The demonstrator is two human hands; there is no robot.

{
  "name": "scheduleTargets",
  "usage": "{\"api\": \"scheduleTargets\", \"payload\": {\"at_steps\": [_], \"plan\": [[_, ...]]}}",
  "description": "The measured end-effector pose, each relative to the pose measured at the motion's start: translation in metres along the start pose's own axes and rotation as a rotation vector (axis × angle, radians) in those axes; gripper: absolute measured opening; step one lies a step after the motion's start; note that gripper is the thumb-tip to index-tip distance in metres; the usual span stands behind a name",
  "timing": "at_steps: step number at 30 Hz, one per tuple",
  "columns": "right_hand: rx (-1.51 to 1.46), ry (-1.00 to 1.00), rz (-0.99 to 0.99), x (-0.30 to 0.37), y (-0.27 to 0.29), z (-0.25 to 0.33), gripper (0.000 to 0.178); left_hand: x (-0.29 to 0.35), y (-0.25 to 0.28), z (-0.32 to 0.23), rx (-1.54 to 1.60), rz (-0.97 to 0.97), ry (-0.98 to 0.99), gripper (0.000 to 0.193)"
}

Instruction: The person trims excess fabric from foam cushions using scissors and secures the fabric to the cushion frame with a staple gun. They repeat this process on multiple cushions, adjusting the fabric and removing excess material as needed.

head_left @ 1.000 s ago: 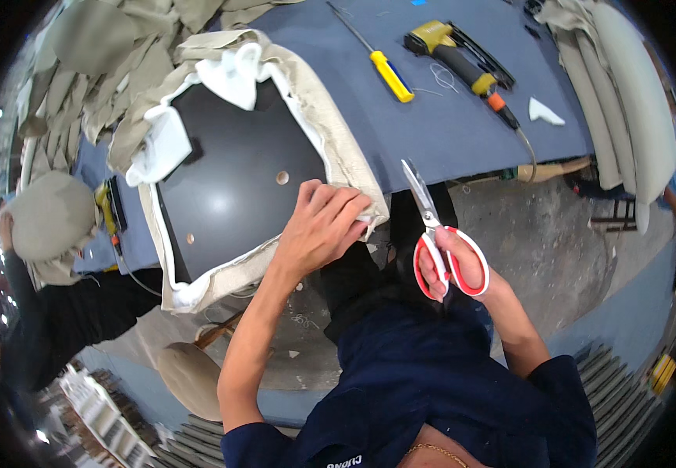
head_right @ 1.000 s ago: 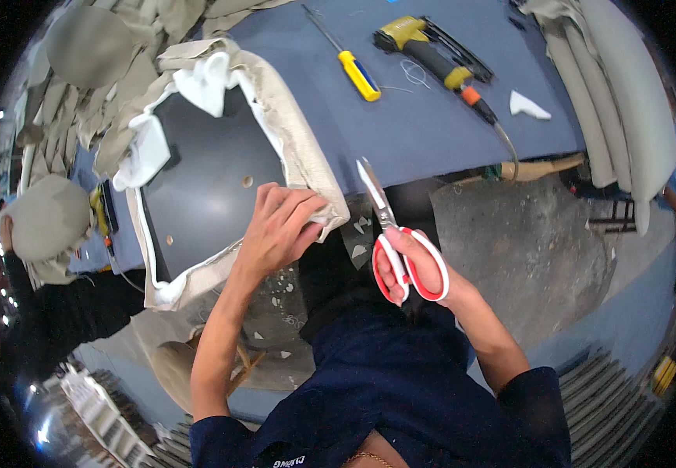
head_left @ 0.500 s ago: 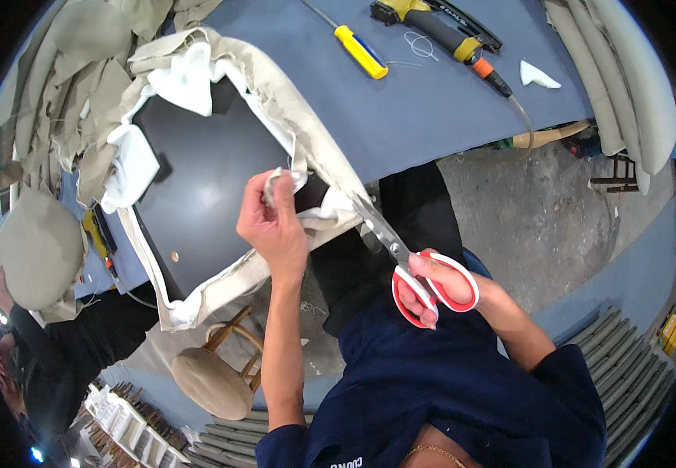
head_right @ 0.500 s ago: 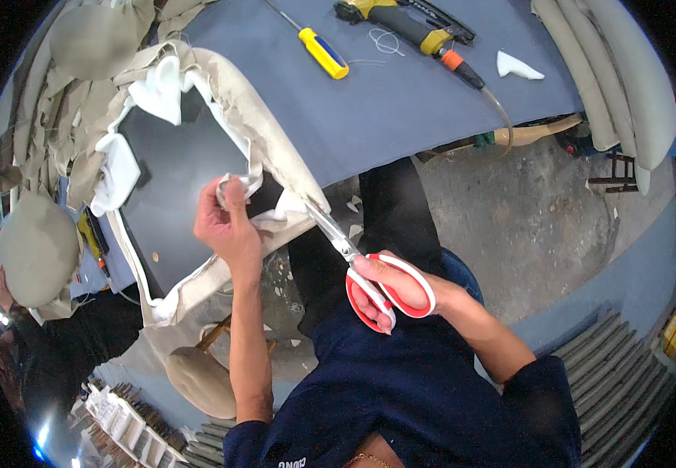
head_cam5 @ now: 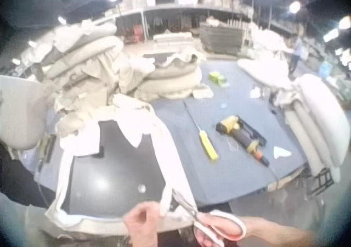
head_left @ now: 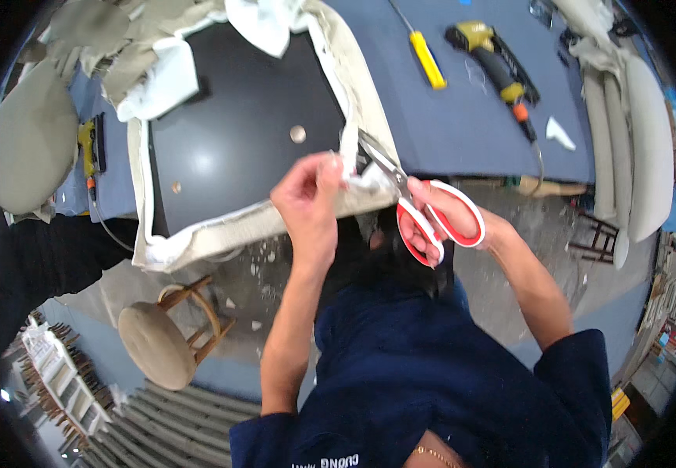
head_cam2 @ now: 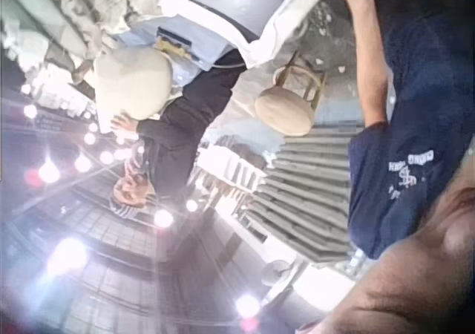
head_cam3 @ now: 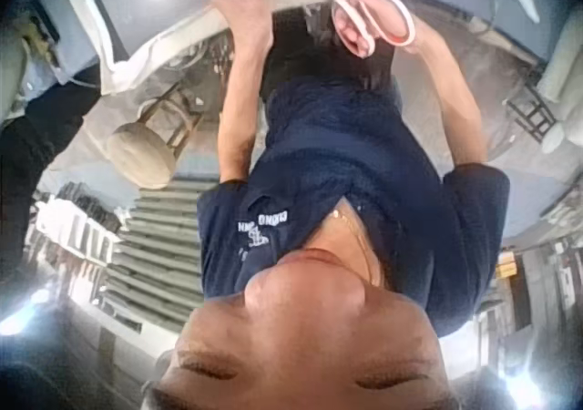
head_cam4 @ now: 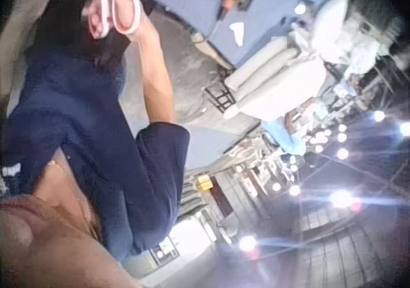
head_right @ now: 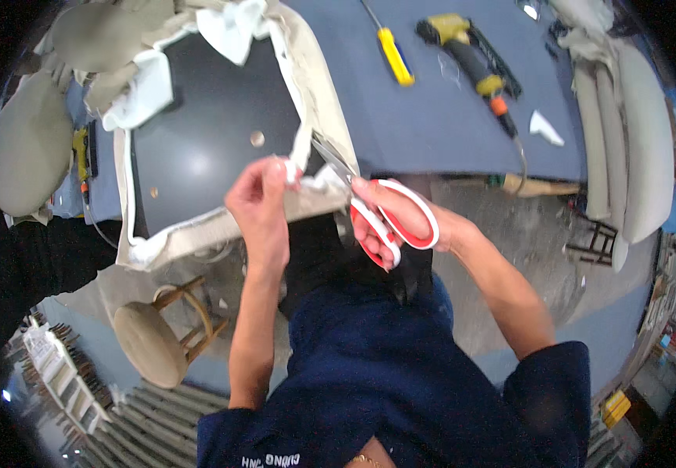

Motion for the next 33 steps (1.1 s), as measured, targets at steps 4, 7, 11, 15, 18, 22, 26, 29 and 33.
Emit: {"api": "scheduleTargets", "payload": {"at_steps": [4,7,11,15,18,22,26,29,33], "plan": [[0.164,-0.054,0.038,-0.012,0.008,0.026,0.077,0.004,0.002,-0.001,0.051,0.025,-0.087,0.013],[0.150,-0.123,-0.044,-0.013,0.017,0.032,0.073,0.005,-0.008,-0.002,0.110,0.068,-0.101,0.012],[0.184,-0.026,0.007,-0.020,0.026,0.034,0.071,0.004,-0.008,0.002,0.221,0.034,-0.060,0.014],[0.214,-0.055,-0.037,-0.017,0.038,0.023,0.078,0.006,-0.008,0.012,0.210,0.010,-0.077,0.016],[0.206,-0.091,0.080,-0.022,0.035,0.017,0.081,0.007,-0.011,0.010,0.246,0.046,-0.088,0.015],[0.237,-0.121,0.055,-0.041,0.042,0.020,0.082,0.010,-0.002,0.012,0.108,0.075,-0.147,0.018],[0.227,0.168,-0.001,-0.037,0.036,0.036,0.079,0.021,0.007,0.004,0.172,-0.006,-0.120,0.016],[0.299,0.401,-0.217,-0.019,0.070,0.061,0.074,0.048,0.049,-0.011,0.232,-0.166,-0.147,0.013],[0.430,0.715,-0.714,-0.006,0.149,0.089,0.052,0.101,0.157,-0.044,-0.102,-0.502,-0.197,0.009]]}}
Point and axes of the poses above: each hand's wrist, its own x-axis away from the middle knuckle, its own y-axis out of the back of the hand, z = x × y, the point moved 9 cm from there along -x, towards the middle knuckle, and after that the axes turned 8 degrees about -z, right-handed, at the moved point
